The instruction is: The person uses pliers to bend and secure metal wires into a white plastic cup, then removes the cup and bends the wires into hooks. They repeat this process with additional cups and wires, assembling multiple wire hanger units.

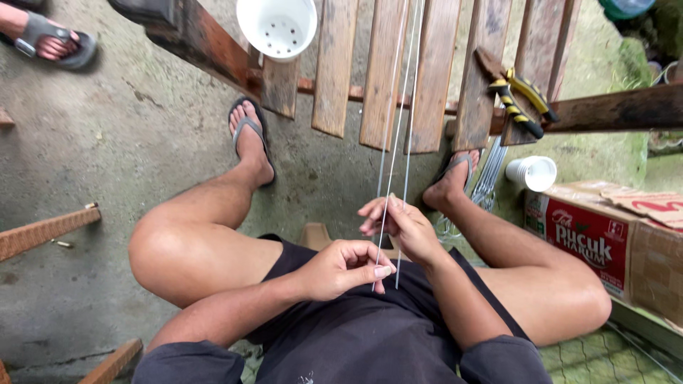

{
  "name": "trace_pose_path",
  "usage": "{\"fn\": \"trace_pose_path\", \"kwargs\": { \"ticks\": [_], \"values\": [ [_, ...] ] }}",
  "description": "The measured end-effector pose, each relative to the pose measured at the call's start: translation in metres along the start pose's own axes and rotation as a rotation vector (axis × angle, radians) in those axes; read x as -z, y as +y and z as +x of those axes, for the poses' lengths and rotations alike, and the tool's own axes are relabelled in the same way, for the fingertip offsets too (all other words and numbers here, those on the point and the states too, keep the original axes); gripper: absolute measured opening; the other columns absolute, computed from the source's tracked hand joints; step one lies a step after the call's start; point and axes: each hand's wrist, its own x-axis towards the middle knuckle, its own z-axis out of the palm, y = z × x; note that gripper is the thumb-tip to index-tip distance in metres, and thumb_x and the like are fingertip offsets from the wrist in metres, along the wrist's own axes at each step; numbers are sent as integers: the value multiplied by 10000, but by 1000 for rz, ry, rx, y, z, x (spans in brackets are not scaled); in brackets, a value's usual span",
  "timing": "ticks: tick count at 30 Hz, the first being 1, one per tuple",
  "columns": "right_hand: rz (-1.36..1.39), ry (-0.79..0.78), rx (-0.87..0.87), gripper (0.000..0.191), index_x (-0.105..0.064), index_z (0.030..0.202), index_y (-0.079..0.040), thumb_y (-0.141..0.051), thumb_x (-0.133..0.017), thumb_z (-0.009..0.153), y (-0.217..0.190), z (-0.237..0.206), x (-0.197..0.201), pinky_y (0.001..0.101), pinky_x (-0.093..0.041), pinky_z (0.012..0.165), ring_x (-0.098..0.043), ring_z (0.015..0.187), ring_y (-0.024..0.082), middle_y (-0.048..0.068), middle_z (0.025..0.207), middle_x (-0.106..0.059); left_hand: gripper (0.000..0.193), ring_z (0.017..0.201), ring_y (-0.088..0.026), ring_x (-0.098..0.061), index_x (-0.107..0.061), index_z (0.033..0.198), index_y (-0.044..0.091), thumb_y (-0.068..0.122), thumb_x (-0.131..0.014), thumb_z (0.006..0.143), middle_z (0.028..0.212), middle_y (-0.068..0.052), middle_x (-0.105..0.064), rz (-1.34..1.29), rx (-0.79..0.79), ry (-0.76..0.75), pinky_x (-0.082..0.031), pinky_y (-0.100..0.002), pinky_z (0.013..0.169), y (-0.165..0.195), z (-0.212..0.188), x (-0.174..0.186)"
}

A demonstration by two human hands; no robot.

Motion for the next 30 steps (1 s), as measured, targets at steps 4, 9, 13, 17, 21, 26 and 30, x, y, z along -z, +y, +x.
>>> {"fn": "trace_pose_path", "kwargs": {
  "ticks": [4,9,13,17,21,26,30],
  "values": [
    [-148,113,-78,480,-602,933,-22,-379,-340,1119,-32,1,0,339,-591,797,-714,865,198,150,1151,-694,207,902,-117,-693,-671,1150,-16,169,-625,1067,1014,-50,-706,64,-31,10,-557,-266,854,3,3,2],
    [-309,218,-86,490,-611,905,-19,-391,-357,1100,-51,1,-2,311,-587,752,-697,805,163,101,1079,-702,258,880,-122,-698,-671,1179,-17,204,-576,1087,948,-81,-738,74,-34,111,-556,-266,844,2,8,6],
    [-405,283,-45,490,-630,939,-20,-386,-358,1118,-57,-5,3,286,-565,741,-667,791,137,85,960,-664,288,883,-113,-705,-667,1211,-25,207,-557,1081,945,-71,-734,96,5,180,-573,-262,838,-2,11,11],
    [-386,309,-6,472,-663,1007,-30,-374,-362,1126,-58,-5,9,283,-552,747,-652,797,136,84,892,-604,315,842,-103,-701,-662,1249,-7,224,-534,1077,905,-49,-714,96,31,243,-588,-250,804,-7,18,18],
    [-362,298,30,467,-605,913,-19,-367,-366,1111,-58,2,14,281,-561,750,-658,812,128,75,1026,-674,330,789,-89,-683,-657,1281,27,246,-516,1078,874,-35,-704,150,50,325,-576,-234,752,-17,23,27],
    [-422,321,36,467,-590,892,-13,-367,-377,1109,-52,6,18,283,-547,767,-664,855,133,77,1099,-692,336,761,-85,-662,-633,1317,38,253,-509,1092,869,-31,-699,145,61,385,-561,-230,727,-33,28,43],
    [-464,312,92,432,-634,1006,16,-334,-404,1115,-44,4,22,295,-564,825,-664,933,140,64,1078,-674,337,799,-90,-678,-609,1338,37,238,-529,1081,897,-30,-696,107,55,395,-593,-250,763,-45,29,51]
  ]
}}
